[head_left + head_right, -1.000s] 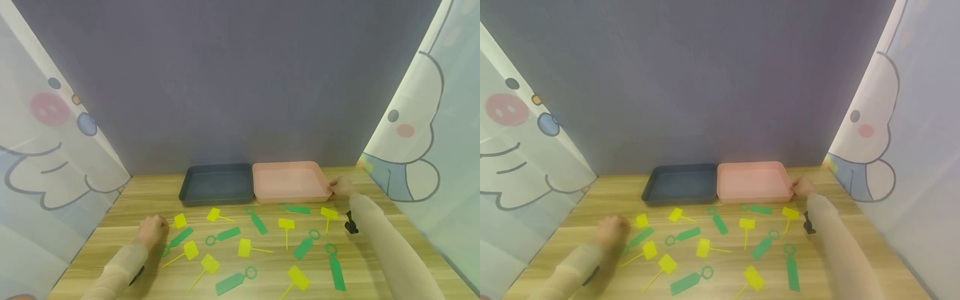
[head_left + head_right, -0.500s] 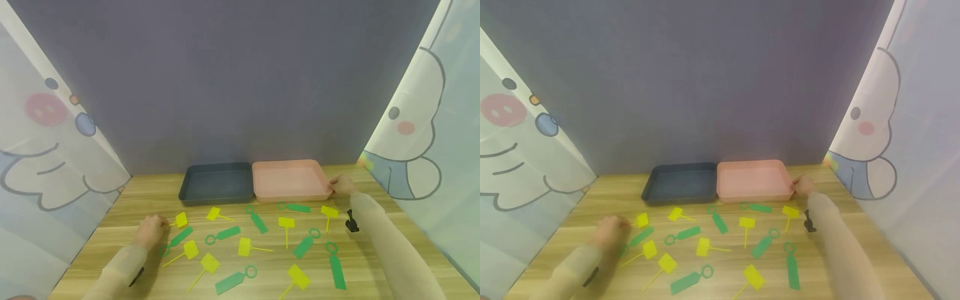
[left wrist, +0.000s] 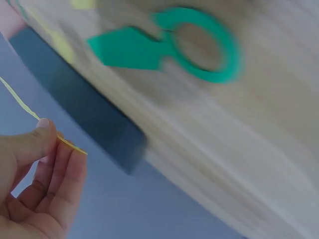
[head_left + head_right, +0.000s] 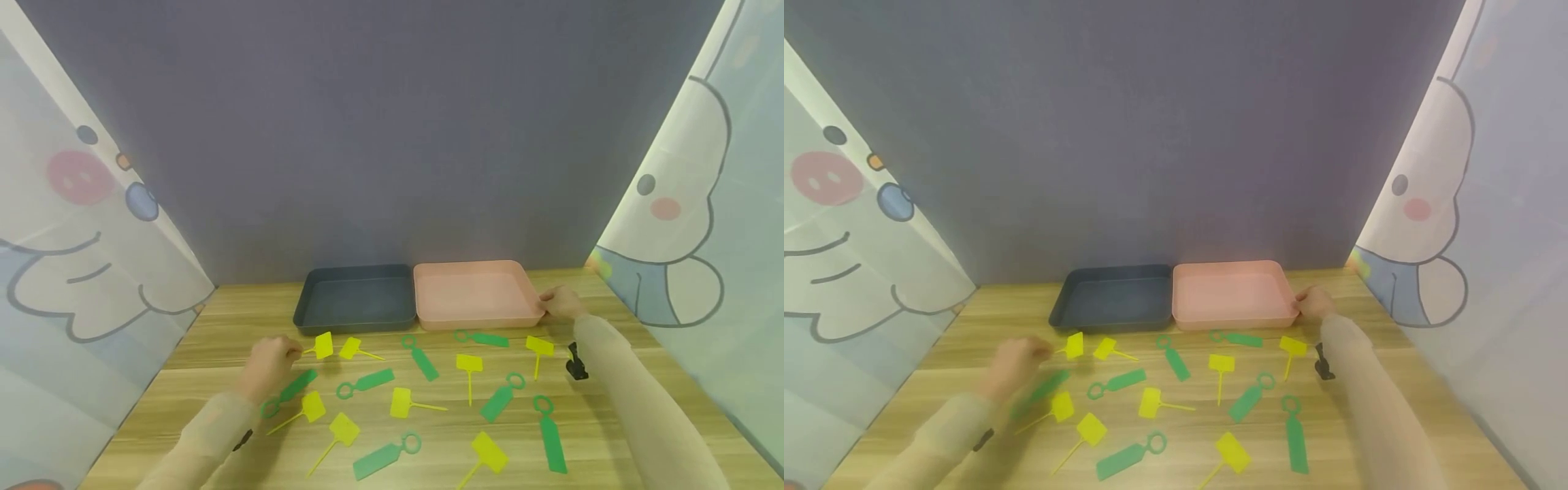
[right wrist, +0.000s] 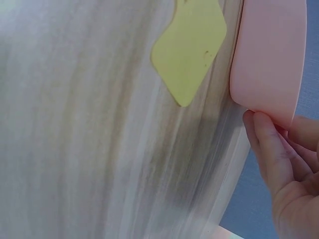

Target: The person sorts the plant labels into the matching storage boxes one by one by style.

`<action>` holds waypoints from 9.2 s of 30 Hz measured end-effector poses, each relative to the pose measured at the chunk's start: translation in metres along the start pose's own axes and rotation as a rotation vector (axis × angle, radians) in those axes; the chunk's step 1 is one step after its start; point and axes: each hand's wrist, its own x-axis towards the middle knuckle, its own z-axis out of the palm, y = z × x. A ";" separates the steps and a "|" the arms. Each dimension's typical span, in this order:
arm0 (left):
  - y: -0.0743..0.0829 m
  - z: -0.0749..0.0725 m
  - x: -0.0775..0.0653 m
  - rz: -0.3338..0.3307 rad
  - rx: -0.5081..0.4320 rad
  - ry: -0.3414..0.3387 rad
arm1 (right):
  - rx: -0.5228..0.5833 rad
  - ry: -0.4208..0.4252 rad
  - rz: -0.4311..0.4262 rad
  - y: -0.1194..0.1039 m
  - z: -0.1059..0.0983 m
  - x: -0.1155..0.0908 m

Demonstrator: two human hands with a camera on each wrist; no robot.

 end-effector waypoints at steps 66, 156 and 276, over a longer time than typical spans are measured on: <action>0.200 0.117 0.192 -0.003 0.148 -0.307 | 0.083 0.003 0.039 0.005 0.001 -0.002; 0.154 0.044 0.167 0.132 -0.099 -0.387 | 0.088 -0.028 0.034 0.000 0.008 -0.001; 0.005 0.013 -0.064 -0.079 -0.034 -0.187 | 0.069 -0.011 -0.001 -0.002 0.003 0.002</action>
